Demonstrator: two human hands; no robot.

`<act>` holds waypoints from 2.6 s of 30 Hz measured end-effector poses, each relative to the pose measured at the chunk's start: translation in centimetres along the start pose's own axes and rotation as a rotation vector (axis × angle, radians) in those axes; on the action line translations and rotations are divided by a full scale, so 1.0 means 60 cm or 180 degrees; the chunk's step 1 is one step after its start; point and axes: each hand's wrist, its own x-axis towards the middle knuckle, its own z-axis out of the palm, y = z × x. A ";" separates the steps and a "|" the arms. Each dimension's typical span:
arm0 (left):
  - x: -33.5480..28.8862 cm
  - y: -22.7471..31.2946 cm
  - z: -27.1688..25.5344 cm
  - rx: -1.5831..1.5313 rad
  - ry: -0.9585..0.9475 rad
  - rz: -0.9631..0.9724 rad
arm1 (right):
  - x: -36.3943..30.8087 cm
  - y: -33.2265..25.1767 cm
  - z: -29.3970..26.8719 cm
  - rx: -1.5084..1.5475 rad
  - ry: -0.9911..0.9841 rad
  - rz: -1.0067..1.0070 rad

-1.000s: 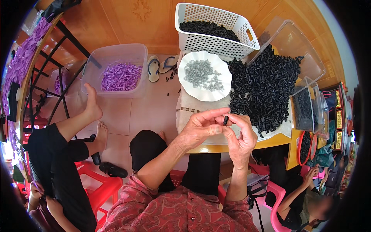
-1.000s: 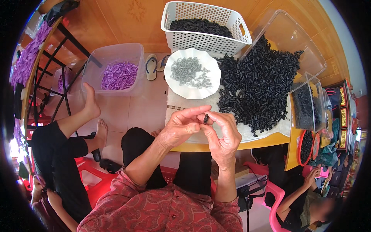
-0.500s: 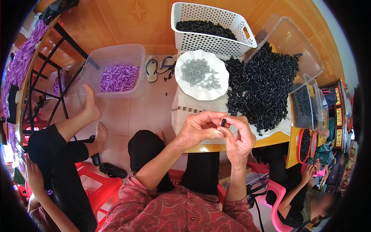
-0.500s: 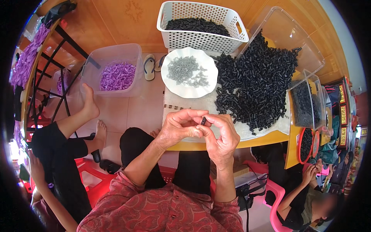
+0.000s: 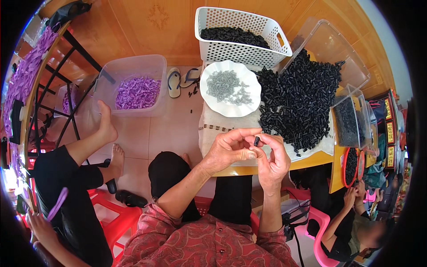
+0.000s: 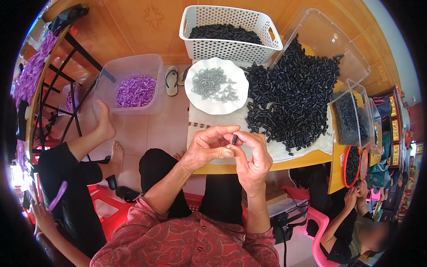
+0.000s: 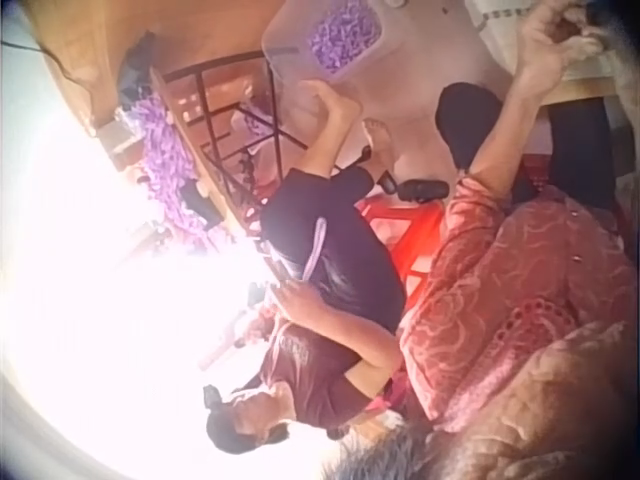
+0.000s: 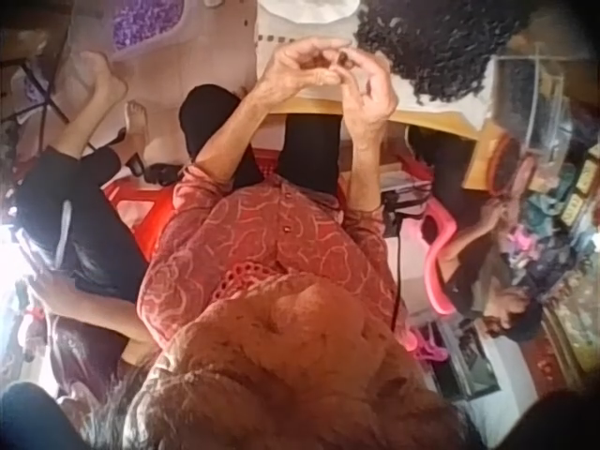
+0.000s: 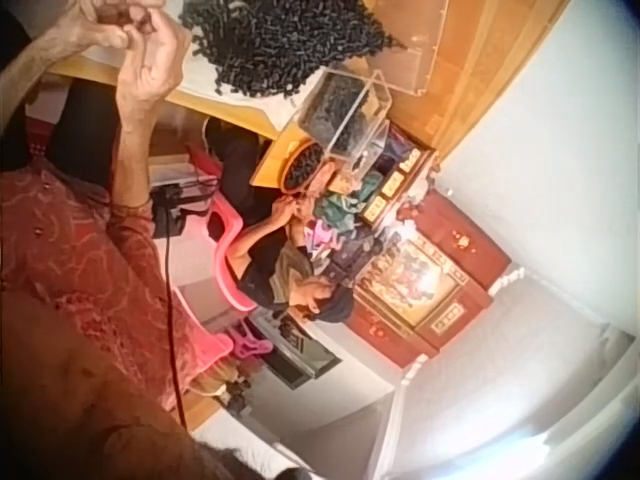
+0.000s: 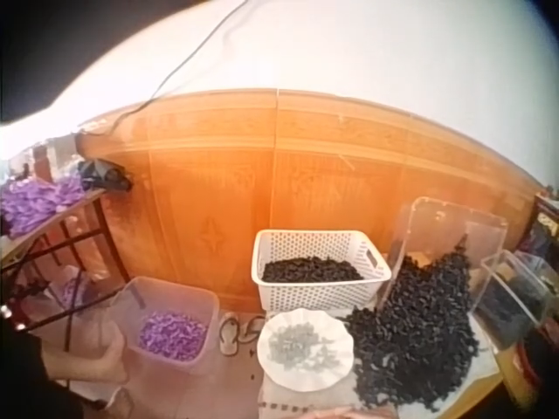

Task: The person assembles small components by picking up pins from a plate and inserting them into black plastic pieces by hand.

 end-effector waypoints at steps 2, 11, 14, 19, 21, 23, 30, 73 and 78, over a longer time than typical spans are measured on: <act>0.001 0.000 0.001 0.0031 0.0006 0.0027 | 0.001 -0.003 0.001 0.0122 0.0007 0.0139; 0.003 -0.006 -0.005 0.0527 0.0548 -0.0019 | 0.001 -0.008 0.006 -0.0363 -0.0259 -0.0071; 0.006 -0.006 -0.003 0.0464 0.0849 -0.0014 | -0.004 -0.004 0.008 -0.0480 -0.0224 -0.0159; 0.017 -0.010 -0.007 0.0372 0.1254 0.0029 | -0.023 0.022 0.013 -0.0527 -0.0025 -0.0037; 0.028 -0.005 -0.002 0.0428 0.1371 0.0043 | -0.032 0.040 0.017 -0.0592 0.0075 0.0000; 0.042 0.006 0.006 0.0476 0.1487 0.0048 | -0.038 0.047 0.020 -0.0530 0.0133 0.0125; 0.216 0.119 0.005 0.0877 0.1596 0.0281 | -0.063 0.076 0.019 -0.0620 0.0192 0.0316; -0.059 0.084 -0.066 0.1746 0.2307 0.0257 | -0.042 0.015 -0.006 0.1903 -0.0143 0.2608; -0.110 0.058 -0.075 0.1104 0.2516 0.0269 | -0.075 -0.018 0.001 0.1835 -0.0203 0.2505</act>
